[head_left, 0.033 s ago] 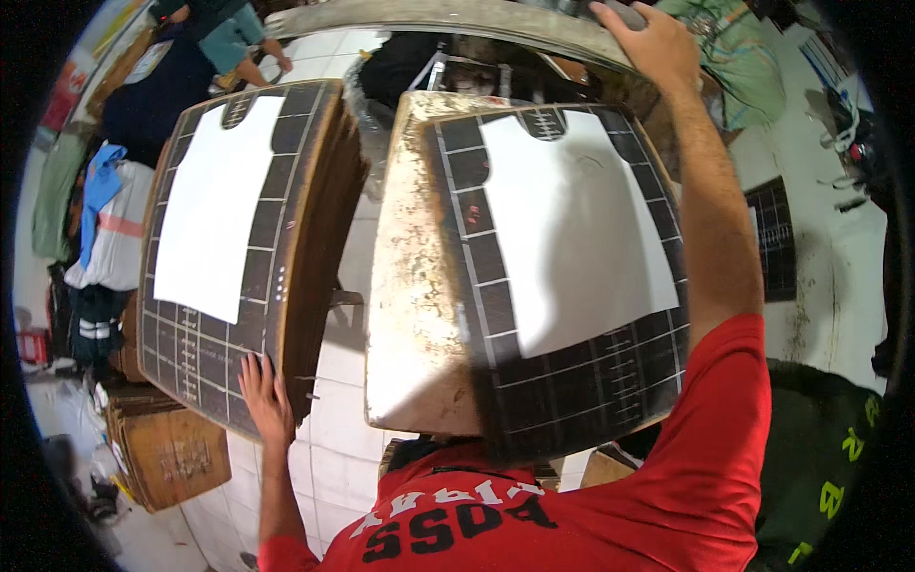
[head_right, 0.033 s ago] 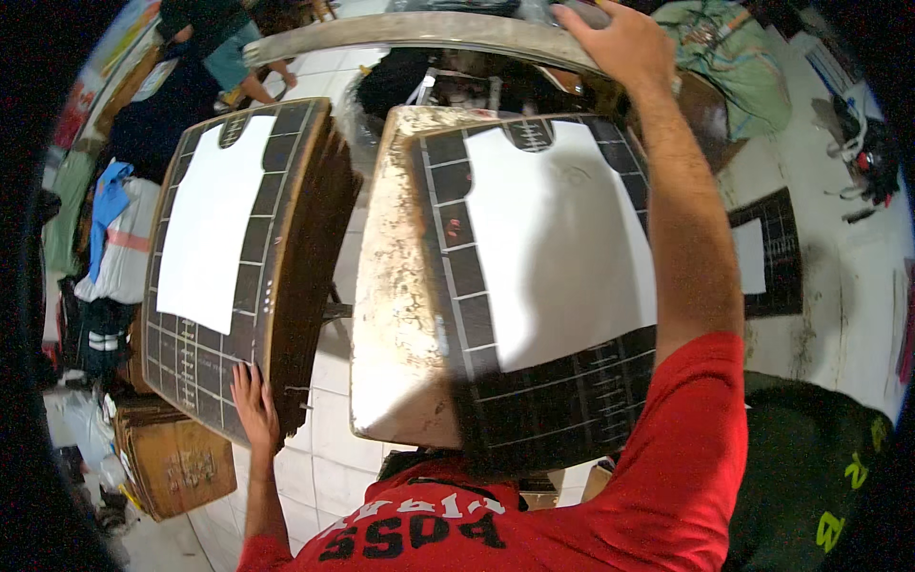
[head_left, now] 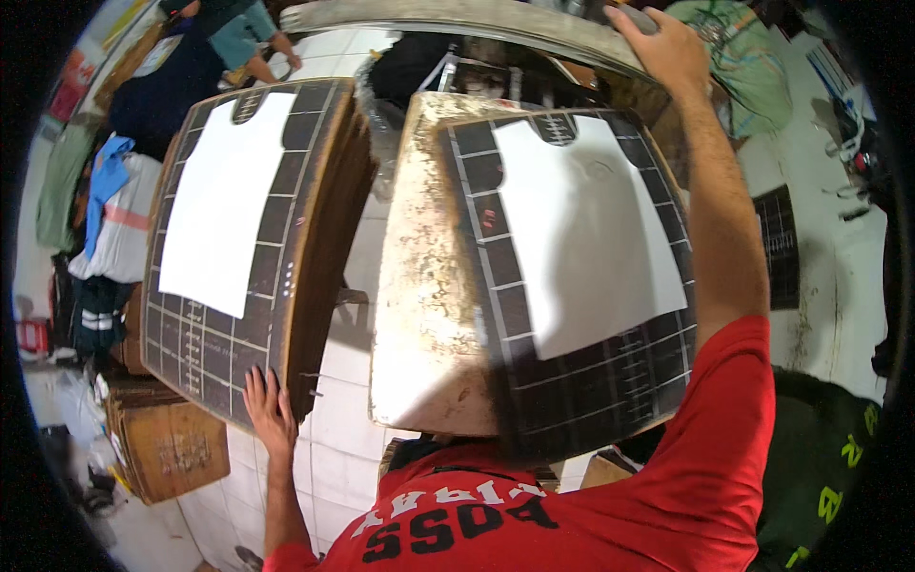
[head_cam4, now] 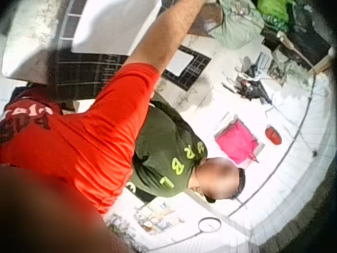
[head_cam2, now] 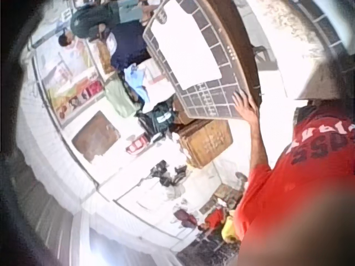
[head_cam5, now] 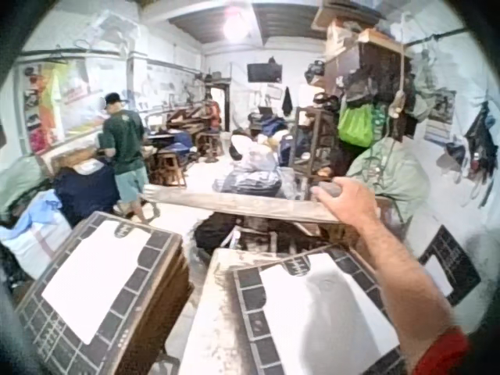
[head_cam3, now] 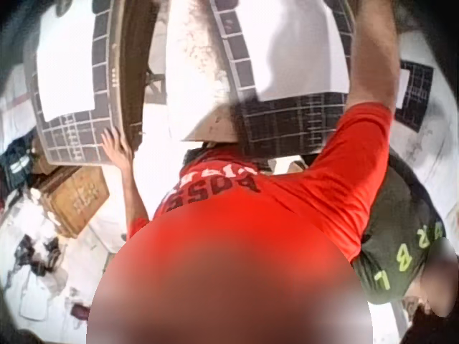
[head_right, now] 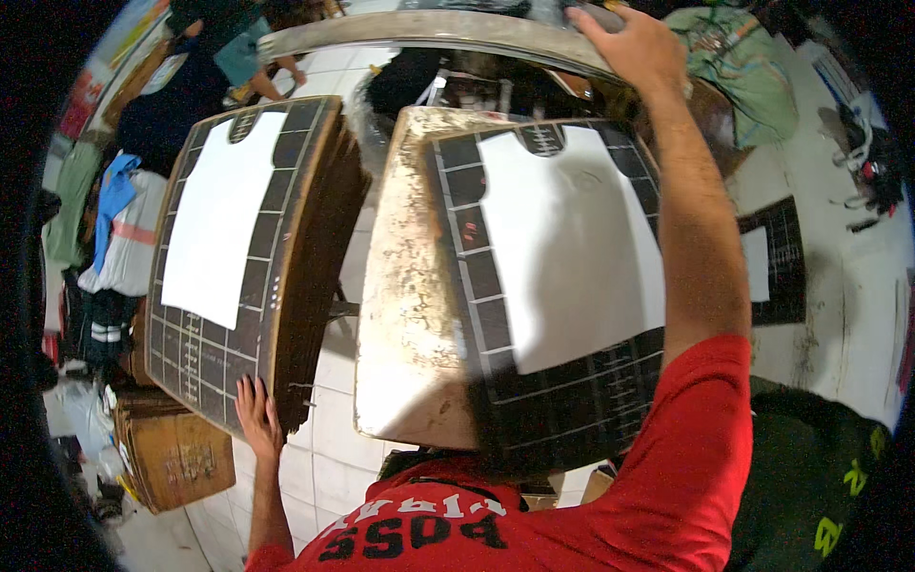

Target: The person repeatedly aligns a screen printing frame over a white t-shirt laid on a gridded board, then uses a squeegee to pull ink across the screen to print a design. The person lifts the frame, repositions it, and repeats the printing cycle on the same shirt.

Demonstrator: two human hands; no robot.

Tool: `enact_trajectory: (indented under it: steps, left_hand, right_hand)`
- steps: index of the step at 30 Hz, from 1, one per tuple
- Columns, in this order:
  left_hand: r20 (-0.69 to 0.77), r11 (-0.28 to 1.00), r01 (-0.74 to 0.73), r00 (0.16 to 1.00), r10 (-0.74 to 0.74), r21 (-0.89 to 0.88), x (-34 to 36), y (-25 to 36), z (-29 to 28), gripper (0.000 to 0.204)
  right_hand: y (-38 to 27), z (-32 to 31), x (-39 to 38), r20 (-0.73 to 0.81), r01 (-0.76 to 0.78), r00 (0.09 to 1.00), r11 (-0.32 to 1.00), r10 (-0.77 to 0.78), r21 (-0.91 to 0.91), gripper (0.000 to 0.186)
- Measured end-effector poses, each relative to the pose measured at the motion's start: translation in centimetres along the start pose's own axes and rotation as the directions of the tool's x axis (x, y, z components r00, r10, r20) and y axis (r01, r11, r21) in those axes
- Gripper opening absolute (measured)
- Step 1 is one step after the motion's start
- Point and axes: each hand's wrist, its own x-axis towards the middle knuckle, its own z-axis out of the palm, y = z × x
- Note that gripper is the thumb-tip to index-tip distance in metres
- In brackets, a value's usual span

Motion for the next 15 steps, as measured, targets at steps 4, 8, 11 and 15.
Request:
enact_trajectory:
  steps: [4,8,11,15]
  left_hand:
    - [0.006,0.997,-0.061,0.998,0.062,-0.045,-7.8,-5.2,-0.4,0.056]
    - [0.032,0.986,-0.166,0.986,0.166,-0.01,-5.6,-5.2,-3.0,0.052]
    - [0.109,0.969,-0.201,0.97,0.218,-0.147,-3.9,-4.6,-4.7,0.059]
    - [0.235,0.958,-0.082,0.96,0.15,-0.276,-3.8,-5.3,-4.6,0.076]
  right_hand:
    - [1.1,0.5,2.1,0.104,-0.03,0.994,0.997,0.037,-0.066,0.088]
    - [0.9,0.2,3.0,0.222,-0.116,0.966,0.99,0.132,-0.08,0.093]
    - [1.1,-0.1,3.1,0.238,-0.116,0.961,0.988,0.138,-0.105,0.093]
    - [1.9,0.4,3.1,0.176,-0.106,0.977,0.99,0.12,-0.09,0.092]
